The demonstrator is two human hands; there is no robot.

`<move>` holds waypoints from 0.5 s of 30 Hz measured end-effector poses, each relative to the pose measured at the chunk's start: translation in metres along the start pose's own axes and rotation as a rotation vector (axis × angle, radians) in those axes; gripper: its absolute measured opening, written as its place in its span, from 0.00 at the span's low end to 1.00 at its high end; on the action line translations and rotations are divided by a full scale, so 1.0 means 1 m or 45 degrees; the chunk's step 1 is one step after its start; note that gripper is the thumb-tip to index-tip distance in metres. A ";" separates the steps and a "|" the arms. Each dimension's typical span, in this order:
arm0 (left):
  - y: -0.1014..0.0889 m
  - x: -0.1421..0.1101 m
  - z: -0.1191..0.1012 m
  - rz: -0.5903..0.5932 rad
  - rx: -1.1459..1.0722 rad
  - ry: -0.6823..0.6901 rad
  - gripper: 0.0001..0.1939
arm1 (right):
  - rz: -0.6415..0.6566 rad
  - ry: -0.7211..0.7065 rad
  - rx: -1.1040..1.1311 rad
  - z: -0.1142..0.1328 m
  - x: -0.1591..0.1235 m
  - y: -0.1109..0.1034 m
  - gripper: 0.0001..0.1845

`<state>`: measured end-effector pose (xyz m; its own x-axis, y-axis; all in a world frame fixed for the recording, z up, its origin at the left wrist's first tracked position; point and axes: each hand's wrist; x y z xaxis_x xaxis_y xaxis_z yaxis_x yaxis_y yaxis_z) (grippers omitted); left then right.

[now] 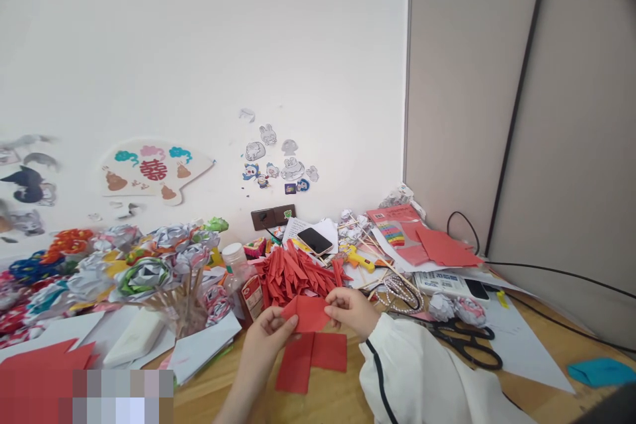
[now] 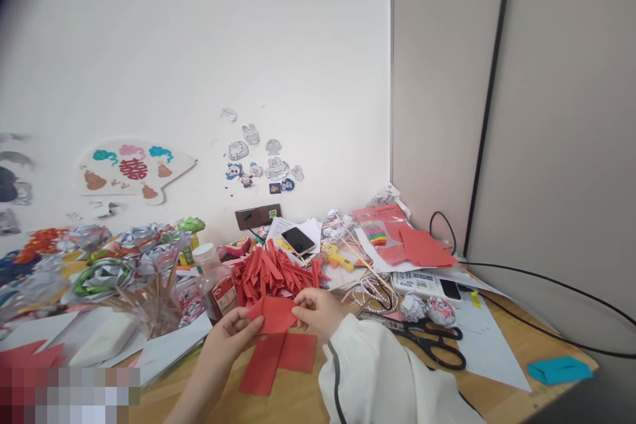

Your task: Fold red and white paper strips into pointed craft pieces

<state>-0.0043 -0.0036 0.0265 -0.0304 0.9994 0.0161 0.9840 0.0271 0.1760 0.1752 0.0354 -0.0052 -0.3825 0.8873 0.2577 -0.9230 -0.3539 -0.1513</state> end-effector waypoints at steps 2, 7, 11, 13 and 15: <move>0.002 -0.002 -0.003 0.027 0.042 0.066 0.14 | -0.033 -0.008 -0.074 -0.002 0.000 -0.001 0.12; 0.002 -0.005 -0.006 0.044 0.137 0.087 0.14 | 0.010 0.001 -0.116 0.000 -0.002 -0.001 0.10; 0.002 -0.006 -0.006 0.121 0.182 0.050 0.16 | 0.001 0.006 -0.084 0.000 -0.002 0.000 0.11; 0.002 -0.006 -0.006 0.188 0.198 0.017 0.17 | -0.011 0.003 -0.050 0.001 -0.002 -0.001 0.11; 0.000 -0.005 -0.007 0.228 0.208 0.000 0.17 | 0.029 0.006 0.045 0.004 -0.002 -0.001 0.12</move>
Point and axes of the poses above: each hand's wrist, its own x-axis towards the middle knuckle, its own y-axis out of the palm, z = x × y, and after that the axes turned 4 degrees about -x, right-handed
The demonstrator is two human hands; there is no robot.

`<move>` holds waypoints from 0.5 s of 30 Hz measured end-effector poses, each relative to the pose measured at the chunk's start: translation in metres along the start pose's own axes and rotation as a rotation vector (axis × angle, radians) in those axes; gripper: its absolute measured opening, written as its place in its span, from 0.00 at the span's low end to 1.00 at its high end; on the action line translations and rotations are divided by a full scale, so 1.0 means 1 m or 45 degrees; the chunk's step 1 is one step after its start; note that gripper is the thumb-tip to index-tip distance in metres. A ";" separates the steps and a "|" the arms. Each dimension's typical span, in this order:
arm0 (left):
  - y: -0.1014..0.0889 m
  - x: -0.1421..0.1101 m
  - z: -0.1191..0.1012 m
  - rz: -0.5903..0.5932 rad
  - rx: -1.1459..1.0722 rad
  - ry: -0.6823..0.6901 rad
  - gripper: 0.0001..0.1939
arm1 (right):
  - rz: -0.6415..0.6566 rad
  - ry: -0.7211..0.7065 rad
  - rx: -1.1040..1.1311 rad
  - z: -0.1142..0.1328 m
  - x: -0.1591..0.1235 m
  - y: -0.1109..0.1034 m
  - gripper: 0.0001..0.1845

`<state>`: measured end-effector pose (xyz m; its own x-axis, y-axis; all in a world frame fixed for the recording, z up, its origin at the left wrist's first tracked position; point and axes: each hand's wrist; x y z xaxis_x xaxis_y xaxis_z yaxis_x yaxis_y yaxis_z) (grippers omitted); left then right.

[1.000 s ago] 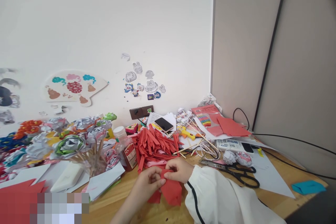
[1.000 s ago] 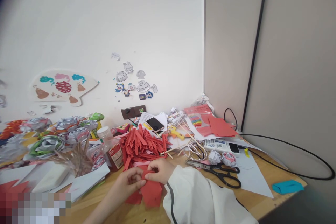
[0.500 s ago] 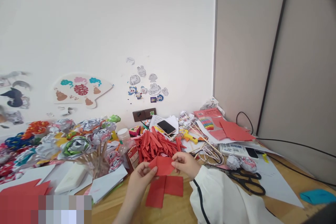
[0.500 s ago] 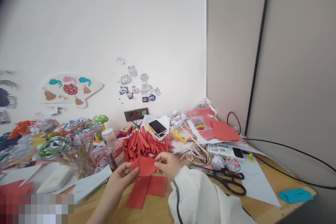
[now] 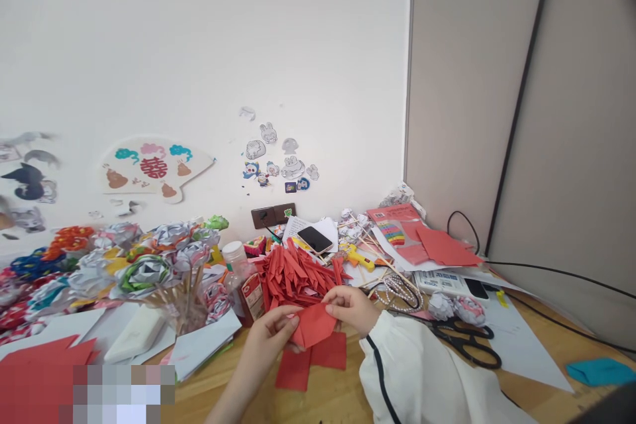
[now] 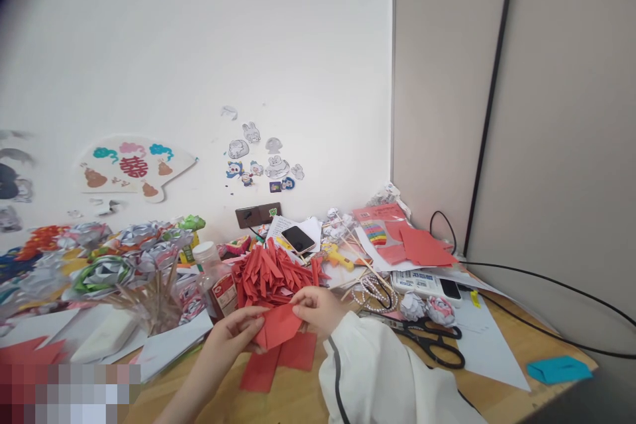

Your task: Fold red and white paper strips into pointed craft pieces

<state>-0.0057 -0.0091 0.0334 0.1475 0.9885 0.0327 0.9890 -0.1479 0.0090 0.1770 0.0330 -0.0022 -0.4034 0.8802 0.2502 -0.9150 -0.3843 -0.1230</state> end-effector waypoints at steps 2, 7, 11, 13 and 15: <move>-0.003 0.000 -0.001 0.007 -0.007 -0.001 0.15 | 0.062 0.008 0.122 0.003 0.000 0.000 0.14; -0.008 -0.003 -0.008 0.102 -0.044 -0.066 0.15 | 0.021 -0.019 0.228 0.008 0.001 0.000 0.14; -0.008 -0.005 -0.013 0.065 -0.005 -0.050 0.14 | 0.038 -0.016 0.262 0.011 0.001 -0.001 0.14; -0.008 -0.006 -0.014 0.051 0.002 -0.052 0.14 | 0.014 -0.024 0.248 0.012 0.001 0.000 0.14; -0.009 -0.006 -0.014 0.050 -0.007 -0.043 0.14 | -0.001 -0.034 0.235 0.011 0.001 0.000 0.13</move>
Point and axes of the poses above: each hand's wrist, its own x-axis towards the middle knuckle, its own y-axis out of the palm, z = x × y, and after that the axes turned 4 degrees about -x, right-handed
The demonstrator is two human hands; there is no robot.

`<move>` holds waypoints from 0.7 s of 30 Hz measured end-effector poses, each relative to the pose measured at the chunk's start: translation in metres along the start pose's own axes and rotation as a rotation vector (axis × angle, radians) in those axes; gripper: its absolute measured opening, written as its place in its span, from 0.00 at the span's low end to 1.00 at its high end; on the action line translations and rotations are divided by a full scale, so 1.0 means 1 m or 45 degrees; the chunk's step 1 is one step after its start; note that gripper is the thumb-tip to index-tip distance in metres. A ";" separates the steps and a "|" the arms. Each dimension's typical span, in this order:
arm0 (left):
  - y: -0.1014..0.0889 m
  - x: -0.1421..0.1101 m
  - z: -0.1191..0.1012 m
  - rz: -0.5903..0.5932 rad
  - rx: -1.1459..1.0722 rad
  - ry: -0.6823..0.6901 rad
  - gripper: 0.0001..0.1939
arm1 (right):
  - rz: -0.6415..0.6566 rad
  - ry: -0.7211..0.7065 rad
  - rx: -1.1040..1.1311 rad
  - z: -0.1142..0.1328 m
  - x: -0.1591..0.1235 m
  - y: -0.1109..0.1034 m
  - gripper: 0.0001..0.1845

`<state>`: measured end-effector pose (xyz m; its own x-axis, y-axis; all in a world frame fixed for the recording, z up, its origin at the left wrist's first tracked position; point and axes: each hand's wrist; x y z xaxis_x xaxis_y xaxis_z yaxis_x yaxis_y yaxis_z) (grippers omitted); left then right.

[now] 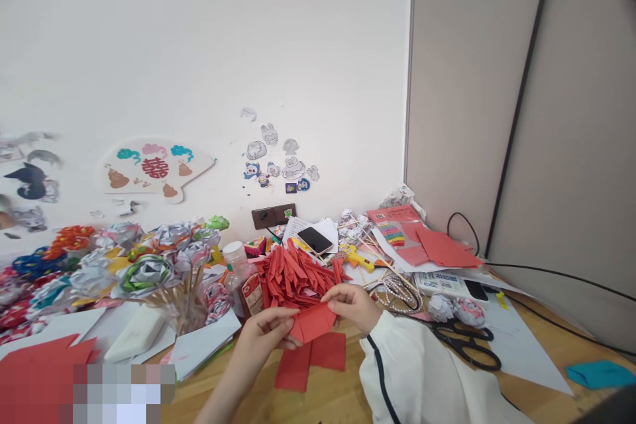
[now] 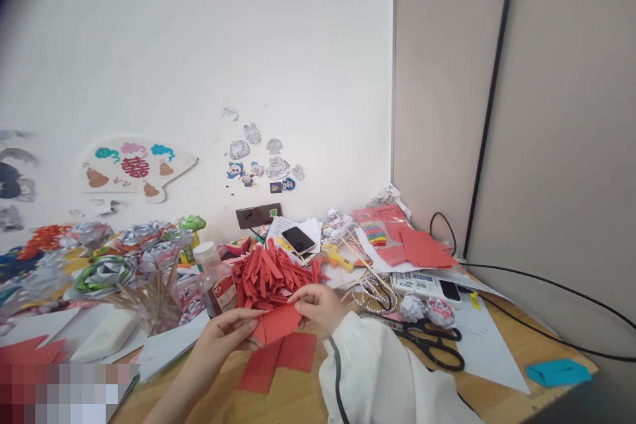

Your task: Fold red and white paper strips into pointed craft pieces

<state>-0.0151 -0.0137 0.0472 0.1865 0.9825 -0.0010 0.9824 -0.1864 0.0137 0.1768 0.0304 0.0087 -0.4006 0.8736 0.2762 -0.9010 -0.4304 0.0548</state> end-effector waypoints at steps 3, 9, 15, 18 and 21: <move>-0.001 0.000 0.001 0.024 -0.030 -0.002 0.12 | -0.001 -0.048 -0.057 -0.002 0.000 -0.001 0.12; 0.000 -0.002 0.003 0.094 -0.085 -0.021 0.09 | -0.104 -0.293 -0.505 -0.002 -0.003 -0.003 0.08; 0.003 0.005 0.012 0.002 -0.091 -0.030 0.10 | -0.078 -0.441 -0.865 0.009 -0.009 0.000 0.12; 0.004 0.008 0.015 -0.005 -0.046 -0.004 0.11 | -0.024 -0.432 -0.856 0.014 -0.011 0.002 0.10; 0.007 0.009 0.016 -0.030 0.072 0.091 0.09 | 0.026 -0.303 -0.807 0.009 -0.011 0.004 0.09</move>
Point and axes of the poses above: each hand's wrist, its own x-axis towards the middle knuckle, its own y-axis out of the palm, z = x × y, and after that the axes turned 4 degrees about -x, right-handed
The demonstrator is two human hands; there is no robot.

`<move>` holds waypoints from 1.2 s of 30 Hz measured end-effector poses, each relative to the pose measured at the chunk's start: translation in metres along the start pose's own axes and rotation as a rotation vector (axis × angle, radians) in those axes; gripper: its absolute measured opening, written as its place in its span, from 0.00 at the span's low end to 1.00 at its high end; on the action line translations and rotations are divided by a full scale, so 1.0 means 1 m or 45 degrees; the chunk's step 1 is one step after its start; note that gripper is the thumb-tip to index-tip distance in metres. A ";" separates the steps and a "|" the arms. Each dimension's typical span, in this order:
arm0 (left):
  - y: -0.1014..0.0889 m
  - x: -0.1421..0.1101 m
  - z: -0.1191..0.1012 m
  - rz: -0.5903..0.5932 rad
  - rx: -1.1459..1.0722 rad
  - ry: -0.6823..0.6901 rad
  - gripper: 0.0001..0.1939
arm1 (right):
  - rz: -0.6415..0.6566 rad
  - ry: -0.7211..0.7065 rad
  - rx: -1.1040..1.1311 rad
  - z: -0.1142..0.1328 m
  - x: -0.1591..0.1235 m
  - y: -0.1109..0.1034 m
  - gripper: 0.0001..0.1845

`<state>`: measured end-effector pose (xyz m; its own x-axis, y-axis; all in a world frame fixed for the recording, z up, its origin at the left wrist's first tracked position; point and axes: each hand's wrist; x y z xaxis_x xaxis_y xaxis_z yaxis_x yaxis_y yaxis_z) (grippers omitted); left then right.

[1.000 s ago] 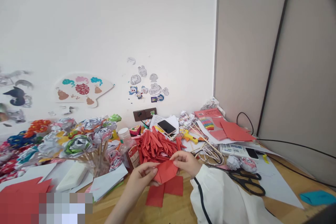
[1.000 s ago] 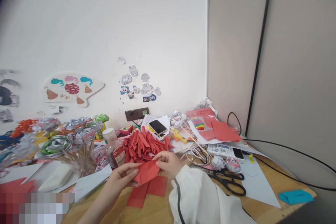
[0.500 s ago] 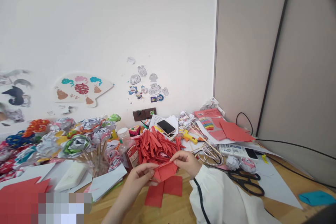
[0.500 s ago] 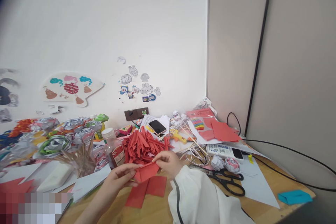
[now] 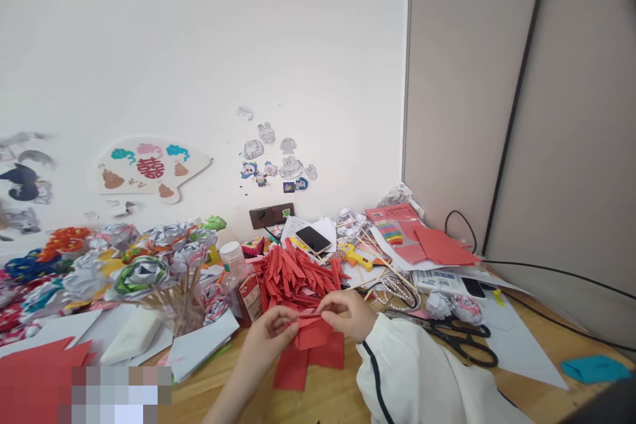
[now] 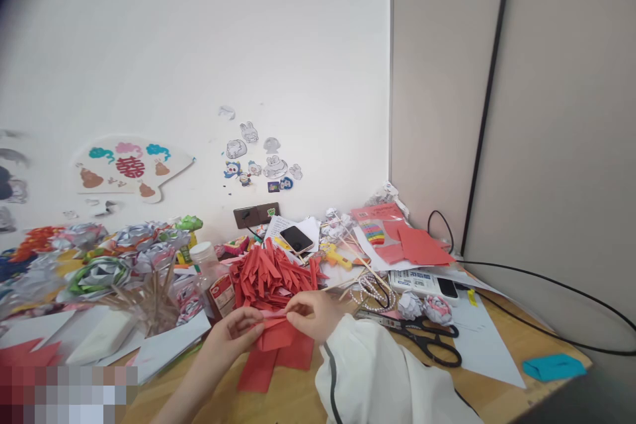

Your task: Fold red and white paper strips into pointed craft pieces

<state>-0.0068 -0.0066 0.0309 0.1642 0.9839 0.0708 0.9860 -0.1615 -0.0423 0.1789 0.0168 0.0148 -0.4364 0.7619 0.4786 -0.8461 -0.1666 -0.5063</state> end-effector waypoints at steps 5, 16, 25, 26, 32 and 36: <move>0.006 0.000 0.004 -0.021 0.133 0.154 0.07 | 0.107 0.129 -0.070 -0.015 0.001 0.013 0.10; 0.007 0.001 0.010 -0.025 0.139 0.025 0.08 | 0.110 0.214 0.044 -0.024 0.002 0.018 0.08; 0.009 -0.002 0.008 -0.015 0.201 0.102 0.06 | 0.094 0.204 -0.016 -0.029 0.003 0.021 0.11; 0.008 -0.002 0.007 -0.022 0.202 0.099 0.06 | 0.097 0.204 -0.028 -0.029 0.004 0.017 0.11; 0.004 -0.002 0.002 0.004 0.159 0.029 0.07 | 0.133 0.237 -0.025 -0.028 0.007 -0.003 0.10; 0.004 -0.002 0.003 0.059 0.145 0.007 0.08 | 0.146 0.146 -0.123 -0.027 0.008 -0.006 0.08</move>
<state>-0.0037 -0.0090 0.0280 0.2099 0.9751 0.0718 0.9676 -0.1966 -0.1586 0.1886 0.0406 0.0024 -0.4859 0.8088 0.3312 -0.7570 -0.2000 -0.6221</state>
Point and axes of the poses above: each hand's wrist, its own x-axis towards the middle knuckle, its own y-axis out of the palm, z = x × y, and after that the axes turned 4 degrees about -x, right-handed
